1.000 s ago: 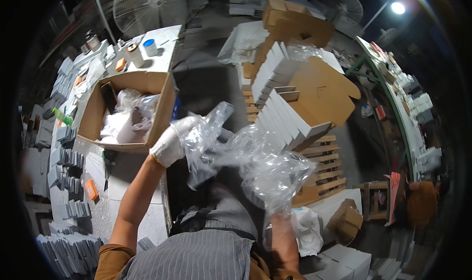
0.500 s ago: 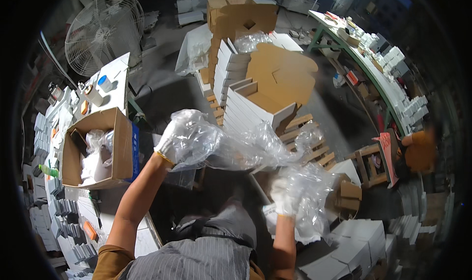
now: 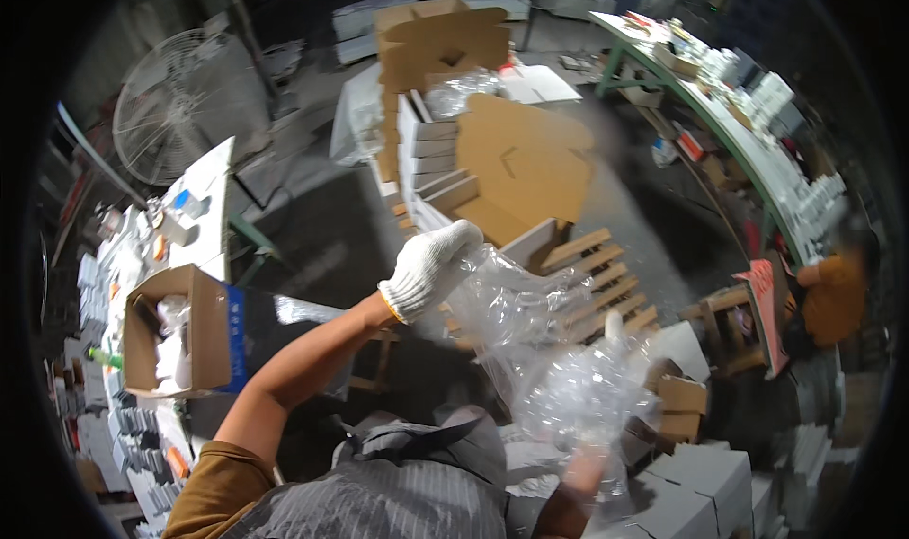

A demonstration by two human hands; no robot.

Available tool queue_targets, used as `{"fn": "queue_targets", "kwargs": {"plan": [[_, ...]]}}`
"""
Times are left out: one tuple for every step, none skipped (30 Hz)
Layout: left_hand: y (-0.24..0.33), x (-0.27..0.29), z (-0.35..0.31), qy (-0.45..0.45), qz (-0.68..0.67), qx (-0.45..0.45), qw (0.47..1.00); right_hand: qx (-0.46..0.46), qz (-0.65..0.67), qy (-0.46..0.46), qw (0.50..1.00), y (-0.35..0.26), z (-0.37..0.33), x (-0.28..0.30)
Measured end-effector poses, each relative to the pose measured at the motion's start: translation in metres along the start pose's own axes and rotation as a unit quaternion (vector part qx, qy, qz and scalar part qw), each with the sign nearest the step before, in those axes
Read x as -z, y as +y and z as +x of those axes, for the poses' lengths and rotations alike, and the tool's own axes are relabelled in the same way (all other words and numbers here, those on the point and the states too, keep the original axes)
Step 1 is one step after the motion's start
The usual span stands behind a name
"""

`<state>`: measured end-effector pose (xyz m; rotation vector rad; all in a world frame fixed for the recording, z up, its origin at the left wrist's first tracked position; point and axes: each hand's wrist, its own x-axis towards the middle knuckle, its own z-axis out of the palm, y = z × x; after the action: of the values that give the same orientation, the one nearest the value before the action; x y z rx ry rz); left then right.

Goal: The person wraps individual gray rectangular tiles in clear plastic film and places them into a cardboard box. The person repeatedly picks tiles from a stack, wraps each one, and deposits it into the box. A coworker is visible across the table also handling tiles.

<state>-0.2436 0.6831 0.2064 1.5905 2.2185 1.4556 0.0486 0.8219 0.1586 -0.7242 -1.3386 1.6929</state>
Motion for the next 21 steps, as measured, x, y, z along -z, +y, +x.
{"fn": "queue_targets", "kwargs": {"plan": [[0.007,-0.011,0.010,-0.035,0.004,-0.022,0.999,0.016,0.003,0.007,1.000,-0.004,0.011,0.002],[0.016,-0.023,0.021,-0.069,0.056,-0.055,0.995,0.031,0.001,0.015,0.999,-0.012,0.020,0.010],[0.025,-0.031,0.030,-0.096,0.056,-0.088,0.990,0.045,-0.003,0.026,0.999,-0.022,0.029,0.016],[0.035,-0.040,0.040,-0.127,0.056,-0.124,0.983,0.063,-0.007,0.041,0.997,-0.030,0.034,0.026],[0.041,-0.050,0.048,-0.156,0.056,-0.160,0.973,0.078,-0.010,0.056,0.995,-0.038,0.038,0.036],[0.042,-0.061,0.055,-0.162,0.091,-0.201,0.962,0.097,-0.016,0.067,0.993,-0.049,0.045,0.043],[0.043,-0.068,0.060,-0.160,0.099,-0.222,0.957,0.108,-0.022,0.073,0.991,-0.055,0.049,0.051],[0.045,-0.073,0.065,-0.157,0.107,-0.243,0.951,0.120,-0.035,0.078,0.989,-0.066,0.050,0.060],[0.045,-0.078,0.070,-0.153,0.115,-0.263,0.946,0.131,-0.044,0.084,0.987,-0.072,0.055,0.067],[0.040,-0.084,0.075,-0.135,0.120,-0.275,0.945,0.132,-0.064,0.076,0.986,-0.078,0.055,0.073],[0.039,-0.089,0.080,-0.127,0.136,-0.292,0.938,0.130,-0.085,0.070,0.985,-0.083,0.055,0.076],[0.042,-0.092,0.086,-0.119,0.148,-0.313,0.931,0.125,-0.113,0.063,0.984,-0.088,0.052,0.079],[0.046,-0.096,0.090,-0.111,0.159,-0.333,0.923,0.105,-0.151,0.043,0.982,-0.092,0.050,0.079],[0.047,-0.102,0.092,-0.119,0.145,-0.332,0.925,0.072,-0.181,0.005,0.981,-0.083,0.056,0.075],[0.050,-0.106,0.093,-0.150,0.148,-0.326,0.922,0.036,-0.207,-0.039,0.977,-0.072,0.065,0.069],[0.054,-0.109,0.093,-0.180,0.151,-0.320,0.918,0.000,-0.228,-0.084,0.970,-0.060,0.073,0.060],[0.067,-0.117,0.099,-0.206,0.131,-0.328,0.913,-0.025,-0.257,-0.101,0.961,-0.063,0.072,0.058],[0.081,-0.119,0.103,-0.220,0.103,-0.314,0.918,-0.050,-0.270,-0.127,0.953,-0.059,0.075,0.053],[0.077,-0.125,0.107,-0.155,0.067,-0.356,0.919,-0.067,-0.279,-0.150,0.946,-0.059,0.078,0.047],[0.075,-0.128,0.112,-0.187,0.082,-0.353,0.913,-0.076,-0.287,-0.158,0.942,-0.063,0.079,0.041],[0.079,-0.124,0.119,-0.221,0.098,-0.350,0.905,-0.084,-0.290,-0.163,0.939,-0.065,0.079,0.038]]}}
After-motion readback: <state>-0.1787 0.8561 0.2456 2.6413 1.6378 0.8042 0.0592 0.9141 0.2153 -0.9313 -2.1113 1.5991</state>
